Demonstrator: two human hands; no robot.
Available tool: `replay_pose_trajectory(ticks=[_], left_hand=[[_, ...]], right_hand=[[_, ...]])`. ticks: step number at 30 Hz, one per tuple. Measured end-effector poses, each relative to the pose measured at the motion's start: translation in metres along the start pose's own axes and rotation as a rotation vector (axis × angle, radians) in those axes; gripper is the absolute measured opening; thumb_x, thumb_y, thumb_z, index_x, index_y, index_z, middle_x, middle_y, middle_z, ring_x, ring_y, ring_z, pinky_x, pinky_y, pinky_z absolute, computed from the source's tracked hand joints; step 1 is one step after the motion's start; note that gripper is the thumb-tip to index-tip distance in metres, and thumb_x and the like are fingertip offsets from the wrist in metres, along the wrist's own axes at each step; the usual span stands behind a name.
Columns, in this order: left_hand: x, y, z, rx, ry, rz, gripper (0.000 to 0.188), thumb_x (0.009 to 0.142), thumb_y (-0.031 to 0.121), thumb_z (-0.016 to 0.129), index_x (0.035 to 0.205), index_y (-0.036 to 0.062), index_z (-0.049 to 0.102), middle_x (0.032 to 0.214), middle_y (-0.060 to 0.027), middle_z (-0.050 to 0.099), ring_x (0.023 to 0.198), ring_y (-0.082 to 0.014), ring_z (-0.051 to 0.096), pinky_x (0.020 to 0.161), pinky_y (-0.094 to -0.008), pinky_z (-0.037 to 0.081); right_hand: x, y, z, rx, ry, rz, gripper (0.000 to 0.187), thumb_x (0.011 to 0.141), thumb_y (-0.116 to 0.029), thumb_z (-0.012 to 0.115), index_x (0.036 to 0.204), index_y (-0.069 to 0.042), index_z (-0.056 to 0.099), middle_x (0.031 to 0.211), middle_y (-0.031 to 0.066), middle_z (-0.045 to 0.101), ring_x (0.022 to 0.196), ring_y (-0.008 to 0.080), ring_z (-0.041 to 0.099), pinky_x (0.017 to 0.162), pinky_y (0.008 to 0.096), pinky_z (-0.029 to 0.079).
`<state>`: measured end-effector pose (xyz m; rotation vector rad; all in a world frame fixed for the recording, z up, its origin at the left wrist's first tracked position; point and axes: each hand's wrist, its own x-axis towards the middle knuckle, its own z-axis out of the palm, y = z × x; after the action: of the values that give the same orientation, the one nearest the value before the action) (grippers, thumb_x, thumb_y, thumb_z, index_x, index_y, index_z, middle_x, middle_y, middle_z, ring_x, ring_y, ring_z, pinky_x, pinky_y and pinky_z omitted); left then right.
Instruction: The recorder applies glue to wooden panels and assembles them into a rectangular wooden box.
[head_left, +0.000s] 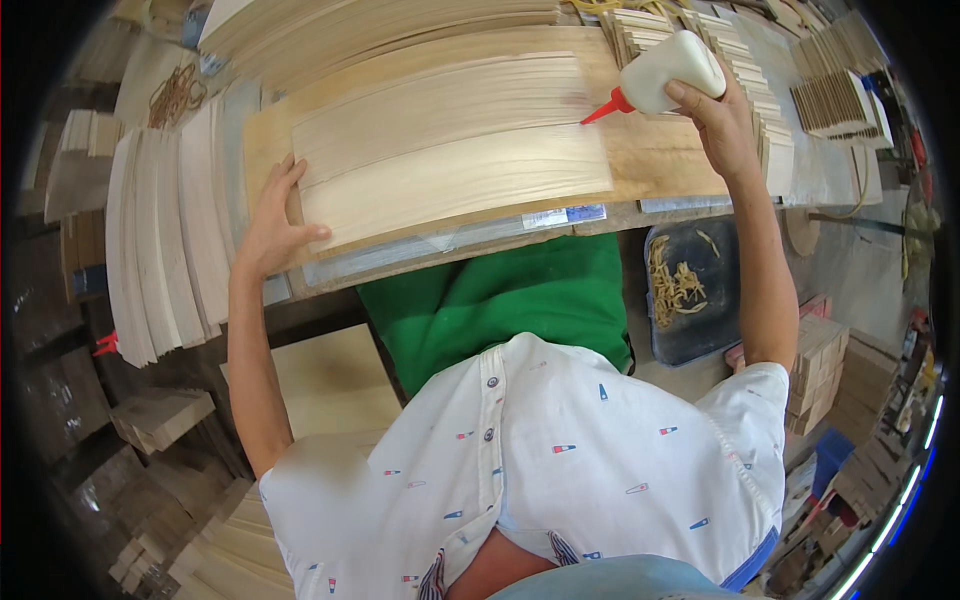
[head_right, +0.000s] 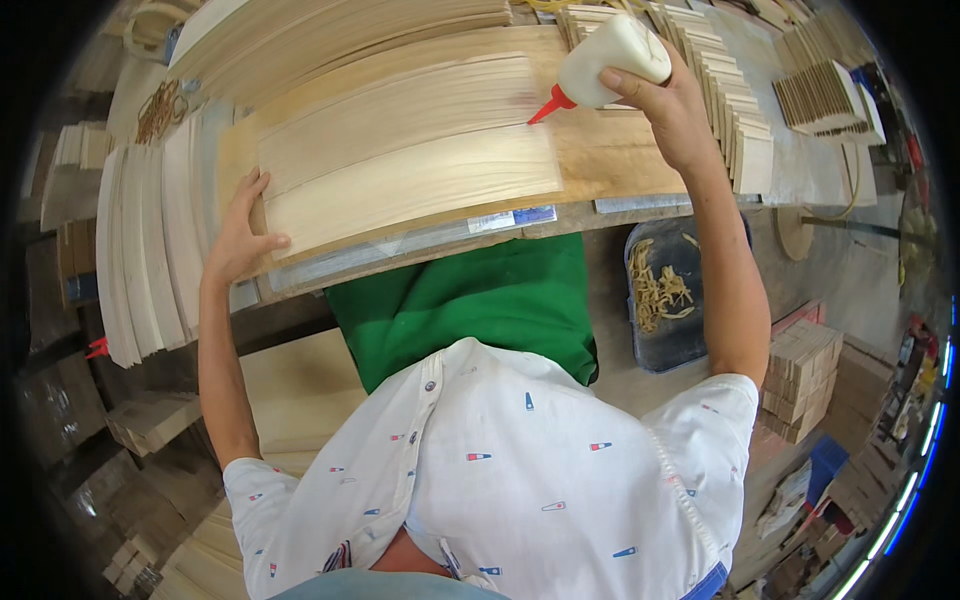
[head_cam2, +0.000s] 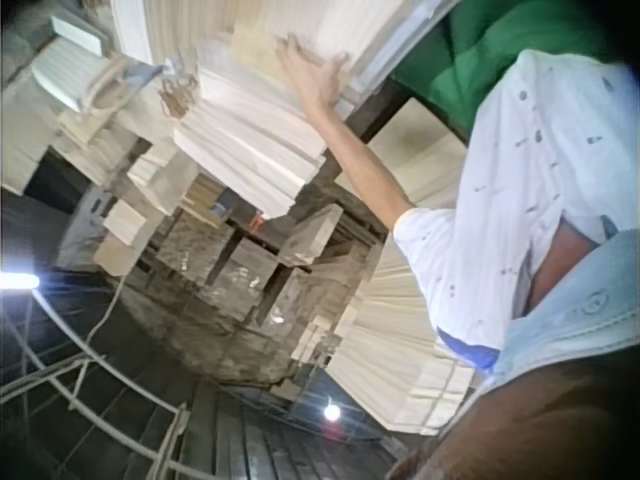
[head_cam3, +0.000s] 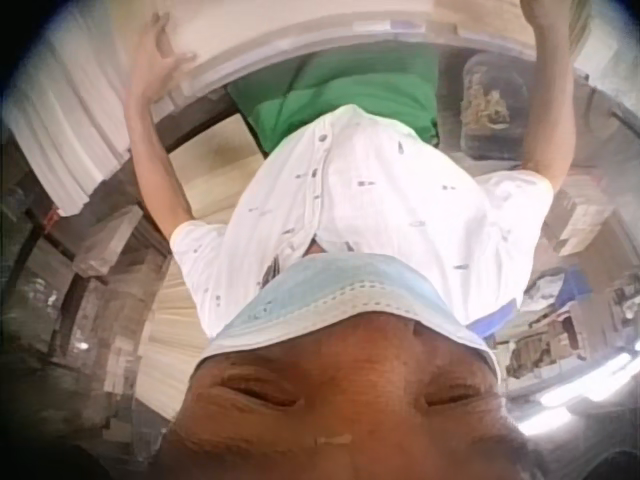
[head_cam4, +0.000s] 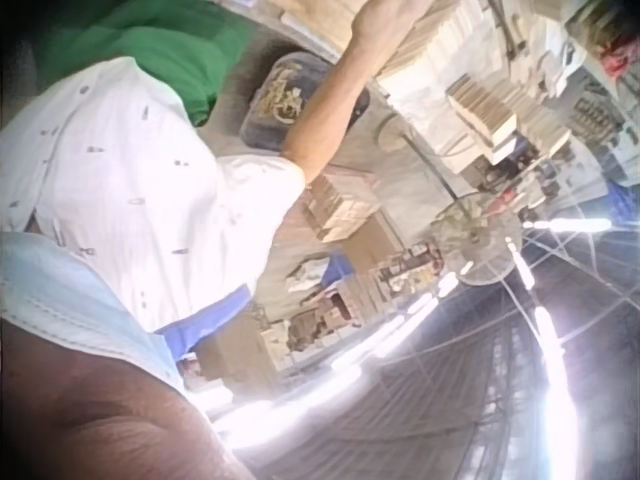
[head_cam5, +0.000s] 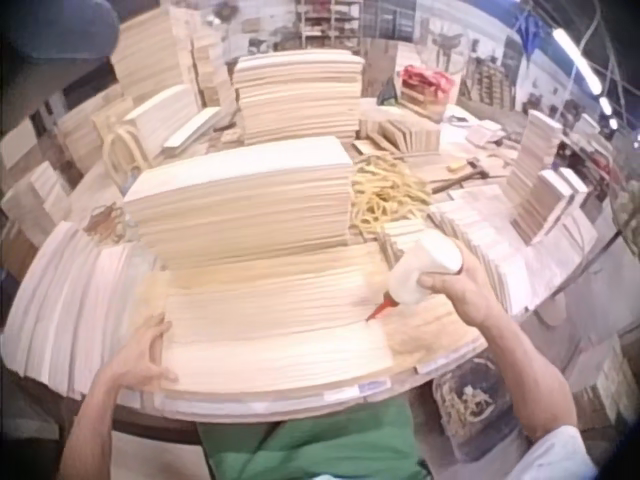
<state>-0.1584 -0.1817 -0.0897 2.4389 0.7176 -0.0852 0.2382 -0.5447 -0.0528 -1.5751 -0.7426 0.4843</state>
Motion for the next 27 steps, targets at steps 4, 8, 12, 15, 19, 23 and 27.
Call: replay_pose_trajectory(ticks=[4,8,12,15,19,23,27], left_hand=[[0.000,0.006,-0.004,0.070,-0.025,-0.016,0.102,0.059,0.025,0.085,0.147,0.0016,0.039,0.158,-0.0235,0.026,0.149,-0.0373,0.021,0.122,-0.0421,0.019],[0.004,0.030,-0.003,0.147,-0.001,0.043,0.102,0.061,0.029,0.086,0.148,0.0045,0.039,0.158,-0.0233,0.026,0.148,-0.0392,0.020,0.121,-0.0454,0.020],[0.016,0.074,0.023,0.221,-0.035,0.227,0.106,0.059,0.034,0.088,0.149,0.0081,0.038,0.159,-0.0221,0.024,0.148,-0.0407,0.018,0.120,-0.0496,0.020],[0.028,0.107,0.048,0.240,-0.065,0.389,0.110,0.056,0.034,0.089,0.150,0.0104,0.038,0.160,-0.0202,0.023,0.149,-0.0402,0.016,0.121,-0.0489,0.018],[0.039,0.128,0.057,0.278,-0.133,0.352,0.111,0.056,0.037,0.090,0.150,0.0139,0.038,0.160,-0.0202,0.022,0.148,-0.0409,0.016,0.120,-0.0523,0.019],[0.043,0.130,0.059,0.257,-0.161,0.313,0.112,0.054,0.035,0.091,0.150,0.0157,0.038,0.161,-0.0187,0.021,0.149,-0.0417,0.015,0.120,-0.0532,0.019],[0.042,0.126,0.062,0.225,-0.158,0.291,0.113,0.053,0.035,0.091,0.151,0.0174,0.039,0.162,-0.0163,0.020,0.149,-0.0421,0.013,0.121,-0.0536,0.019]], right_hand=[[-0.003,0.002,-0.012,0.001,0.051,-0.007,0.056,0.086,-0.020,0.075,0.130,0.003,0.051,0.116,0.0133,0.063,0.104,0.0241,0.066,0.087,0.0365,0.057],[-0.015,0.007,-0.025,0.183,0.128,-0.005,0.051,0.088,-0.018,0.073,0.129,0.003,0.053,0.116,0.0147,0.064,0.105,0.0248,0.066,0.087,0.0398,0.058],[-0.033,0.019,-0.016,0.533,0.252,0.013,0.043,0.090,-0.016,0.070,0.126,0.002,0.054,0.117,0.0153,0.064,0.107,0.0271,0.065,0.088,0.0464,0.059],[-0.041,0.030,0.002,0.632,0.405,0.012,0.038,0.090,-0.014,0.069,0.122,0.001,0.056,0.115,0.0155,0.064,0.107,0.0305,0.065,0.089,0.0505,0.060],[-0.033,0.045,0.024,0.691,0.542,-0.045,0.035,0.090,-0.011,0.069,0.120,0.001,0.055,0.114,0.0154,0.063,0.103,0.0304,0.066,0.083,0.0480,0.062],[-0.013,0.058,0.039,0.689,0.626,-0.111,0.034,0.089,-0.007,0.071,0.117,0.001,0.054,0.112,0.0142,0.063,0.099,0.0290,0.067,0.074,0.0438,0.064],[0.000,0.066,0.048,0.692,0.679,-0.113,0.041,0.087,-0.006,0.073,0.119,0.000,0.048,0.112,0.0131,0.061,0.098,0.0284,0.067,0.073,0.0422,0.065]])
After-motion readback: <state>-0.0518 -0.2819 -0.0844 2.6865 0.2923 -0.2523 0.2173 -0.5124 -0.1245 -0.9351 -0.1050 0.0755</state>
